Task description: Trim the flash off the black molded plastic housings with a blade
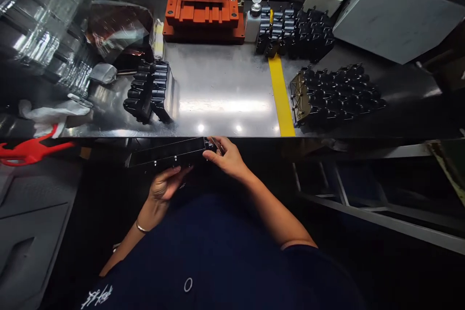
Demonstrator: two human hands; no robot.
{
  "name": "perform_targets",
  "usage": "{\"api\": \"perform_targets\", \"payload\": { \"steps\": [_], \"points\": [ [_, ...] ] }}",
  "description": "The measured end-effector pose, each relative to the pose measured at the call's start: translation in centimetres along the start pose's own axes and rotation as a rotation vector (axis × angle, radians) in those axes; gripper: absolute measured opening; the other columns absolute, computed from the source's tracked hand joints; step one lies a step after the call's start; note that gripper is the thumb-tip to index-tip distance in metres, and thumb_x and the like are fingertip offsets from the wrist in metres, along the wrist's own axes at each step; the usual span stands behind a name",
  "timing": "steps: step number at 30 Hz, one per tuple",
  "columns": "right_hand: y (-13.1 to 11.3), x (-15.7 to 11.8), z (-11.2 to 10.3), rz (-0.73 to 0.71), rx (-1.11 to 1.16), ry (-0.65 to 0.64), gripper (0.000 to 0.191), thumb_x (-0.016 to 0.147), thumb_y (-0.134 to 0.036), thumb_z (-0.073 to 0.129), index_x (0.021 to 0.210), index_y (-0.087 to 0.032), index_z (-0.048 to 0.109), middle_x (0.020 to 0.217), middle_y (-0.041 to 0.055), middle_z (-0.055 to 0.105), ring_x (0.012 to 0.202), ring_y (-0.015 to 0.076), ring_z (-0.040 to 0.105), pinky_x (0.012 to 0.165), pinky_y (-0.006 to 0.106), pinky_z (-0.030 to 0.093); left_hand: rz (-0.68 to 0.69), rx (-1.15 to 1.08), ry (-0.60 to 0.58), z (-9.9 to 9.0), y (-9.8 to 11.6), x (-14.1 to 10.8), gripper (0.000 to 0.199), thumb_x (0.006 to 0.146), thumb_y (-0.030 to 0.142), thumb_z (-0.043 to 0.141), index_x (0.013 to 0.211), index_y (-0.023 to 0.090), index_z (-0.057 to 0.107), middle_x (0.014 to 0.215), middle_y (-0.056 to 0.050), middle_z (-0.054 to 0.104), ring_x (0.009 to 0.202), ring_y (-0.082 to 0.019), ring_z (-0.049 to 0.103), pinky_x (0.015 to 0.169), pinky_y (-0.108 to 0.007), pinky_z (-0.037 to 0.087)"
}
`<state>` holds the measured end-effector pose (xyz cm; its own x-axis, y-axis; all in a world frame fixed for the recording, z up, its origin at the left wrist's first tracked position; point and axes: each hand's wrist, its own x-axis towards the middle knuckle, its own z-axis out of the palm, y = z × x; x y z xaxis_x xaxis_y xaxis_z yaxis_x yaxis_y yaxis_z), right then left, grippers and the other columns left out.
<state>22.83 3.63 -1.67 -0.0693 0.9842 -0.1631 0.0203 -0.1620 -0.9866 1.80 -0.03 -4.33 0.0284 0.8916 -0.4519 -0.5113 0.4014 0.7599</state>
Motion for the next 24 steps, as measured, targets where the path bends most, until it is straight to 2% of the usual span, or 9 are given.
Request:
{"api": "perform_targets", "payload": {
  "steps": [2, 3, 5, 7, 9, 11, 14, 17, 24],
  "points": [
    [0.3, -0.2, 0.2, 0.034, -0.009, 0.131, 0.046, 0.082, -0.062, 0.059, 0.098, -0.019, 0.063, 0.078, 0.0004, 0.061, 0.056, 0.0076, 0.051, 0.050, 0.022, 0.045, 0.098, 0.006, 0.080, 0.5, -0.1, 0.3, 0.032, 0.050, 0.024, 0.088, 0.074, 0.019, 0.068, 0.079, -0.001, 0.071, 0.085, -0.023, 0.068, 0.090, -0.050, 0.054],
    [0.2, -0.5, 0.2, 0.026, -0.016, 0.146, 0.046, 0.086, -0.062, 0.052, 0.097, -0.019, 0.062, 0.080, 0.0010, 0.061, 0.056, 0.0081, 0.052, 0.050, 0.022, 0.046, 0.144, 0.021, 0.091, 0.6, 0.1, 0.5, 0.037, 0.050, 0.025, 0.089, 0.080, 0.020, 0.068, 0.085, -0.001, 0.072, 0.091, -0.024, 0.068, 0.092, -0.048, 0.053],
    [-0.2, -1.3, 0.3, -0.042, -0.086, 0.055, 0.042, 0.091, -0.058, 0.046, 0.099, -0.020, 0.061, 0.082, 0.0022, 0.061, 0.060, 0.0100, 0.057, 0.051, 0.023, 0.048, 0.274, 0.097, 0.102, 0.8, 0.7, 0.9, 0.046, 0.054, 0.029, 0.090, 0.093, 0.020, 0.067, 0.101, -0.003, 0.072, 0.104, -0.026, 0.066, 0.095, -0.046, 0.052],
    [-0.8, -2.3, 0.7, -0.131, -0.237, -0.017, 0.037, 0.096, -0.051, 0.041, 0.102, -0.020, 0.061, 0.077, 0.0015, 0.060, 0.061, 0.0110, 0.057, 0.055, 0.025, 0.047, 0.482, 0.201, 0.108, 1.0, 1.0, 1.2, 0.050, 0.059, 0.032, 0.089, 0.100, 0.021, 0.063, 0.113, -0.006, 0.070, 0.110, -0.026, 0.064, 0.097, -0.045, 0.051],
    [-1.4, -3.2, 1.4, -0.160, -0.390, -0.015, 0.032, 0.099, -0.043, 0.037, 0.104, -0.021, 0.060, 0.067, -0.0013, 0.055, 0.058, 0.0113, 0.053, 0.058, 0.026, 0.045, 0.715, 0.275, 0.089, 1.1, 0.9, 1.5, 0.044, 0.066, 0.033, 0.086, 0.100, 0.022, 0.059, 0.116, -0.006, 0.069, 0.111, -0.024, 0.065, 0.100, -0.045, 0.049],
    [-1.9, -3.9, 2.3, -0.166, -0.427, -0.019, 0.029, 0.099, -0.039, 0.037, 0.102, -0.021, 0.059, 0.067, -0.0017, 0.055, 0.060, 0.0116, 0.053, 0.061, 0.027, 0.044, 0.854, 0.307, 0.046, 1.2, 0.6, 1.7, 0.038, 0.073, 0.033, 0.081, 0.101, 0.023, 0.058, 0.119, -0.006, 0.068, 0.113, -0.024, 0.064, 0.103, -0.047, 0.046],
    [-2.2, -4.5, 3.5, -0.245, -0.296, -0.108, 0.025, 0.095, -0.040, 0.048, 0.092, -0.022, 0.064, 0.077, 0.0013, 0.062, 0.066, 0.0118, 0.057, 0.062, 0.026, 0.046, 0.875, 0.363, 0.009, 1.2, 0.1, 1.5, 0.038, 0.076, 0.038, 0.077, 0.105, 0.024, 0.058, 0.124, -0.007, 0.066, 0.120, -0.028, 0.060, 0.105, -0.051, 0.043],
    [-2.0, -4.7, 4.1, -0.315, -0.159, -0.112, 0.022, 0.090, -0.040, 0.059, 0.090, -0.021, 0.070, 0.078, 0.0031, 0.065, 0.065, 0.0120, 0.057, 0.057, 0.025, 0.046, 0.844, 0.360, 0.017, 1.4, 0.0, 1.1, 0.035, 0.076, 0.041, 0.074, 0.104, 0.025, 0.059, 0.124, -0.007, 0.066, 0.122, -0.030, 0.059, 0.106, -0.053, 0.043],
    [-0.9, -3.6, 3.4, -0.263, -0.114, 0.105, 0.015, 0.084, -0.036, 0.066, 0.084, -0.023, 0.074, 0.079, 0.0040, 0.069, 0.068, 0.0141, 0.061, 0.059, 0.028, 0.049, 0.803, 0.445, 0.060, 1.9, 1.6, -0.2, 0.024, 0.075, 0.032, 0.075, 0.094, 0.024, 0.062, 0.114, -0.002, 0.070, 0.120, -0.029, 0.061, 0.105, -0.050, 0.045]
  ]
}}
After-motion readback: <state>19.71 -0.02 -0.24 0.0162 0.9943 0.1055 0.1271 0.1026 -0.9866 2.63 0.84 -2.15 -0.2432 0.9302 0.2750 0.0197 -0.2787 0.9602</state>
